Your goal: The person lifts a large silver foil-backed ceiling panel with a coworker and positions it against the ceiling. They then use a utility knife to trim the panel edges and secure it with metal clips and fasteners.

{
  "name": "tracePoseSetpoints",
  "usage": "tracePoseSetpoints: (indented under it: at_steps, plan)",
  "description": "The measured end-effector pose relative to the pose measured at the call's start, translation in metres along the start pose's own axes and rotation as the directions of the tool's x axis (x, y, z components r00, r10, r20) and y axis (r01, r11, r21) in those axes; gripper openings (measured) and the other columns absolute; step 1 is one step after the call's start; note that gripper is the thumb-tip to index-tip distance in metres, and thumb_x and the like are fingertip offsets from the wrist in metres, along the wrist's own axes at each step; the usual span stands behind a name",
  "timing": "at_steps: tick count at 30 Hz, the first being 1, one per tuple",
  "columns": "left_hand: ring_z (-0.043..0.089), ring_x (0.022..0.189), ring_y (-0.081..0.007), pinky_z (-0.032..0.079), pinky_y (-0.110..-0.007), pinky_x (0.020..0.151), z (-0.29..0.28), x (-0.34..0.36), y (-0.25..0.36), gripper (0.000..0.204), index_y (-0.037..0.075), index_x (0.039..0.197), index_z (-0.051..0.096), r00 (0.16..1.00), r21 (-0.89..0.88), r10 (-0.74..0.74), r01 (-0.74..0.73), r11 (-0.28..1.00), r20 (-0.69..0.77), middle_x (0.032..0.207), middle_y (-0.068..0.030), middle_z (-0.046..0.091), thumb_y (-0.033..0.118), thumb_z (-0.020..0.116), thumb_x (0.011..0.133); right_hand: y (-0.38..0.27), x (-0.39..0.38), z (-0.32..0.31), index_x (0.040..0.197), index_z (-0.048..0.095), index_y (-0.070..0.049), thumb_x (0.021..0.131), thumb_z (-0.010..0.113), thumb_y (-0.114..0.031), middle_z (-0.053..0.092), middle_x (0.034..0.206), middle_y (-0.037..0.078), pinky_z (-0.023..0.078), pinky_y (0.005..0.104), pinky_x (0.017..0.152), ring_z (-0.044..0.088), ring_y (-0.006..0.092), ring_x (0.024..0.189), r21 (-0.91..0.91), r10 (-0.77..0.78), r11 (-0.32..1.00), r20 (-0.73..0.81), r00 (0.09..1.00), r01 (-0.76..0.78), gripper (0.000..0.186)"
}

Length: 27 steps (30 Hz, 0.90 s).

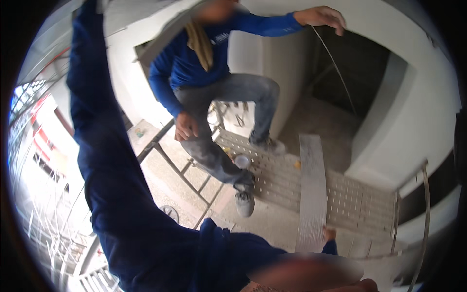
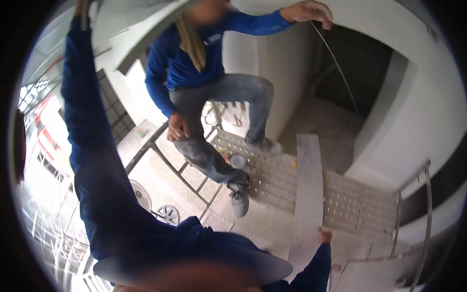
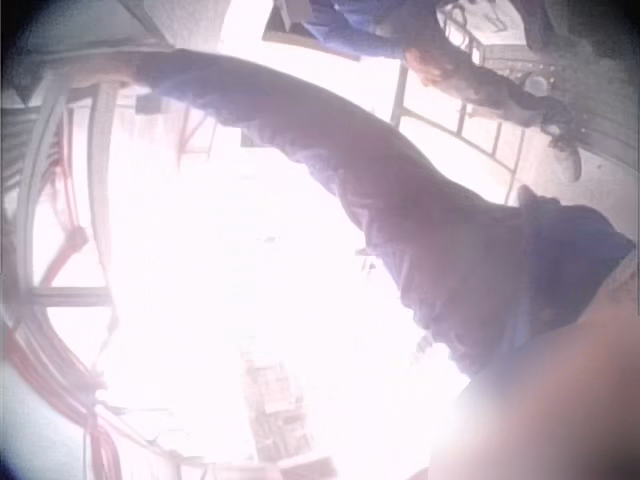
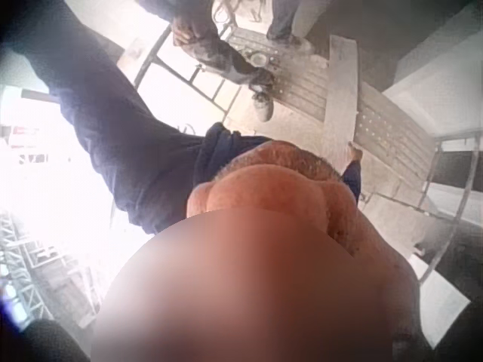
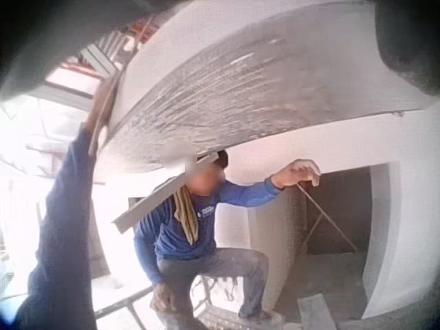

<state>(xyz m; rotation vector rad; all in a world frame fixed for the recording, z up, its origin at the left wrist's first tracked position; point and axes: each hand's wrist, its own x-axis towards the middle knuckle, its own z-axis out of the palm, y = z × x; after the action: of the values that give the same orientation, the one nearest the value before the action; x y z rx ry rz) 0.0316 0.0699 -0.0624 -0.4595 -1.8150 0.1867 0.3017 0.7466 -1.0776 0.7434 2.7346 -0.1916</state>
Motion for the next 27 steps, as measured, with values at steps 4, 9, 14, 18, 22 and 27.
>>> tracePoseSetpoints:
  at_steps: [4,9,14,18,22,27]
  plan:
    - [0.063,0.127,-0.0326,0.055,-0.041,0.1,-0.036,-0.009,-0.016,0.04,-0.001,0.137,0.056,0.994,0.015,-0.101,0.101,0.995,-0.031,0.136,-0.0169,0.06,0.023,0.055,0.105,-0.006,0.006,0.0,0.093,0.076,0.004,0.094,0.06,-0.053,0.075,0.096,0.023,0.052,0.0506,0.087,0.072,0.0388,0.091,-0.03,-0.148,0.988,0.104,0.984,0.152,0.059]
    - [0.063,0.127,-0.0326,0.057,-0.04,0.099,-0.062,-0.032,-0.029,0.04,-0.001,0.14,0.054,0.966,-0.222,-0.221,0.188,0.957,-0.137,0.137,-0.0165,0.059,0.02,0.055,0.106,-0.019,-0.014,-0.019,0.088,0.072,0.007,0.084,0.072,-0.02,0.072,0.083,0.02,0.051,0.0466,0.075,0.068,0.0351,0.077,0.772,0.038,0.625,-0.177,0.983,0.115,0.027]
    - [0.062,0.128,-0.0326,0.059,-0.039,0.097,-0.079,-0.127,-0.014,0.04,-0.002,0.142,0.052,0.787,-0.727,-0.547,0.194,0.658,-0.285,0.138,-0.0161,0.058,0.017,0.055,0.107,-0.018,-0.034,-0.039,0.086,0.069,0.007,0.076,0.078,-0.009,0.067,0.075,0.017,0.048,0.0463,0.068,0.063,0.0339,0.073,0.772,0.181,0.611,-0.355,0.917,0.178,0.021]
    - [0.068,0.094,-0.0181,0.058,-0.032,0.082,-0.073,-0.267,0.044,0.03,-0.001,0.121,0.062,0.489,-0.919,-0.832,0.136,0.37,-0.263,0.102,-0.0106,0.067,0.025,0.06,0.106,0.002,-0.047,-0.052,0.131,0.066,0.0,0.088,0.075,-0.048,0.064,0.133,0.029,0.048,0.0473,0.106,0.061,0.0412,0.127,0.349,-0.098,0.895,-0.454,0.886,0.278,0.065]
    - [0.057,0.069,-0.0103,0.048,-0.025,0.064,-0.027,-0.384,0.126,0.02,0.0,0.104,0.06,0.314,-0.942,-0.941,0.26,0.214,-0.127,0.083,-0.0045,0.06,0.02,0.062,0.104,0.02,-0.069,-0.074,0.122,0.069,0.004,0.088,0.075,-0.044,0.072,0.113,0.029,0.055,0.05,0.089,0.07,0.044,0.103,0.433,0.063,0.893,-0.393,0.918,0.124,0.059]
    - [0.055,0.063,-0.0092,0.044,-0.025,0.059,0.047,-0.469,0.234,0.017,0.002,0.097,0.061,0.246,-0.808,-0.846,0.504,-0.305,0.473,0.077,-0.0023,0.06,0.018,0.067,0.099,0.031,-0.109,-0.118,0.115,0.073,0.001,0.088,0.076,-0.039,0.074,0.105,0.026,0.054,0.0507,0.086,0.07,0.0443,0.098,0.491,0.036,0.85,-0.416,0.909,0.191,0.049]
